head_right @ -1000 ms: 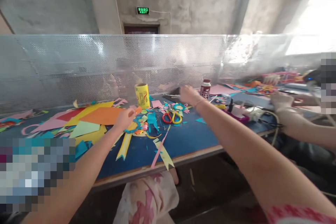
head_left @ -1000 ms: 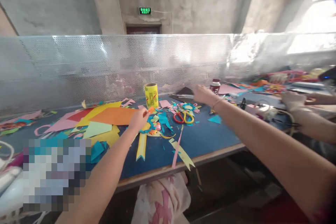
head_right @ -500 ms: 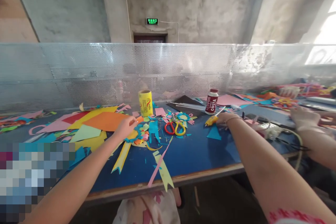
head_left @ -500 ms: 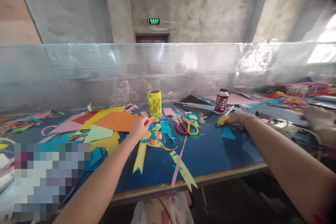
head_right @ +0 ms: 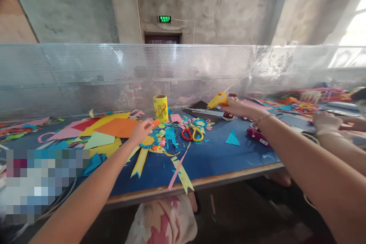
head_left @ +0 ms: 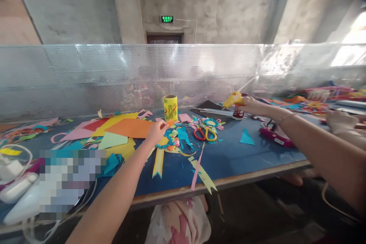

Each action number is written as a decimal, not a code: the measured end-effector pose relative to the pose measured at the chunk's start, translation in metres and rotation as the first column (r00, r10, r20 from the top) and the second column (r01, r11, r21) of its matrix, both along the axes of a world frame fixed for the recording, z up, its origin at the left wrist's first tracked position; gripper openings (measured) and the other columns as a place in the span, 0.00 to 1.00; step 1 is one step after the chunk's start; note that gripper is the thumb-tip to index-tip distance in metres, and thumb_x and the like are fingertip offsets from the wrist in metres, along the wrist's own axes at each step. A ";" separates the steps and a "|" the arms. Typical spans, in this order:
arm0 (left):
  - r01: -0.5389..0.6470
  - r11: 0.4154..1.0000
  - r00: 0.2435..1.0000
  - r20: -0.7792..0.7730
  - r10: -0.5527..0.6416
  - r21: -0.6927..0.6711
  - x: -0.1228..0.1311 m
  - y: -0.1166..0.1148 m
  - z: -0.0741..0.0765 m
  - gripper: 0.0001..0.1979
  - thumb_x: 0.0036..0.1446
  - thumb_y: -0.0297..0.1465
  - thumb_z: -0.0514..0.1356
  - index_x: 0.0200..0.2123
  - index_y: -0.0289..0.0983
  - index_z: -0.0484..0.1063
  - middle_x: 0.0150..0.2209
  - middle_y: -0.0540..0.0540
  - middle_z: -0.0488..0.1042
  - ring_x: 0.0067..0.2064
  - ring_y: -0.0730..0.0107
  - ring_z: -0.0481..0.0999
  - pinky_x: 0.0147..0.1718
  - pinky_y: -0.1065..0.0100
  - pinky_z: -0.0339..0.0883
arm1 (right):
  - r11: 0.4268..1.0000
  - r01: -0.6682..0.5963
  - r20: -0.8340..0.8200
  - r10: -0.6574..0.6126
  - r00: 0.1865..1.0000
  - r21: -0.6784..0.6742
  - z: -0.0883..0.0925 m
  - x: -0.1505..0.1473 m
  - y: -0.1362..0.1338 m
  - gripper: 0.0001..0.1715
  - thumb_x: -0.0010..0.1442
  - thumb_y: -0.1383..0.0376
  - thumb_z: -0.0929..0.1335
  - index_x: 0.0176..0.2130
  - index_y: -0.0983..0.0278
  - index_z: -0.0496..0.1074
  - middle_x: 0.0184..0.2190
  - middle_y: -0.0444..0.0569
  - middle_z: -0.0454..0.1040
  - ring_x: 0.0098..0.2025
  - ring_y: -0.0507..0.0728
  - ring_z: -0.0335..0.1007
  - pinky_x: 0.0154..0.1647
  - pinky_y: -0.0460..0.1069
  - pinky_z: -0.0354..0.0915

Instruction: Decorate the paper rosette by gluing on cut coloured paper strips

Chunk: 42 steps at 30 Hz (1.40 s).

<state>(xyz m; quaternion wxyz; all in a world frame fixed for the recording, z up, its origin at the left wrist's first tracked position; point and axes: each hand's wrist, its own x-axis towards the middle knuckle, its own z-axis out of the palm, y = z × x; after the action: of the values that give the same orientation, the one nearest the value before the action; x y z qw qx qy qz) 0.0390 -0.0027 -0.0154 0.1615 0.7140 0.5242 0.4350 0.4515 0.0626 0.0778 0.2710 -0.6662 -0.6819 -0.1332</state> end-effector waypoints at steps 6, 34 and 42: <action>0.041 0.997 0.992 0.121 -0.032 -0.073 -0.008 0.007 -0.002 0.08 0.57 0.33 0.53 0.26 0.38 0.64 0.30 0.46 0.75 0.34 0.65 0.74 0.34 0.67 0.64 | 0.997 0.002 -0.083 -0.009 0.997 -0.074 0.012 -0.084 -0.033 0.18 0.55 0.56 0.67 0.40 0.66 0.64 0.37 0.58 0.72 0.37 0.61 0.68 0.34 0.51 0.60; 0.090 0.985 0.970 0.238 -0.054 -0.145 -0.013 0.006 -0.005 0.07 0.54 0.34 0.55 0.27 0.38 0.61 0.25 0.53 0.63 0.26 0.74 0.64 0.26 0.71 0.59 | 0.971 -0.176 -0.142 0.199 0.970 0.160 -0.109 -0.186 -0.004 0.19 0.59 0.52 0.63 0.42 0.64 0.63 0.41 0.57 0.74 0.41 0.64 0.71 0.34 0.51 0.61; 0.130 0.981 0.970 0.225 -0.095 -0.146 -0.011 0.004 -0.003 0.05 0.54 0.31 0.53 0.27 0.38 0.60 0.24 0.53 0.61 0.24 0.75 0.60 0.21 0.73 0.56 | 0.972 -0.173 -0.093 0.190 0.977 0.161 -0.104 -0.189 -0.010 0.17 0.61 0.52 0.62 0.41 0.64 0.63 0.41 0.57 0.73 0.41 0.63 0.71 0.32 0.51 0.59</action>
<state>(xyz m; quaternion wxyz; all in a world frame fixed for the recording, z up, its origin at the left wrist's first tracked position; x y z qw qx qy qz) 0.0281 0.0009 -0.0183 0.2988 0.6758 0.4951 0.4571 0.2629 0.0528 -0.0264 0.3686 -0.5846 -0.7122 -0.1233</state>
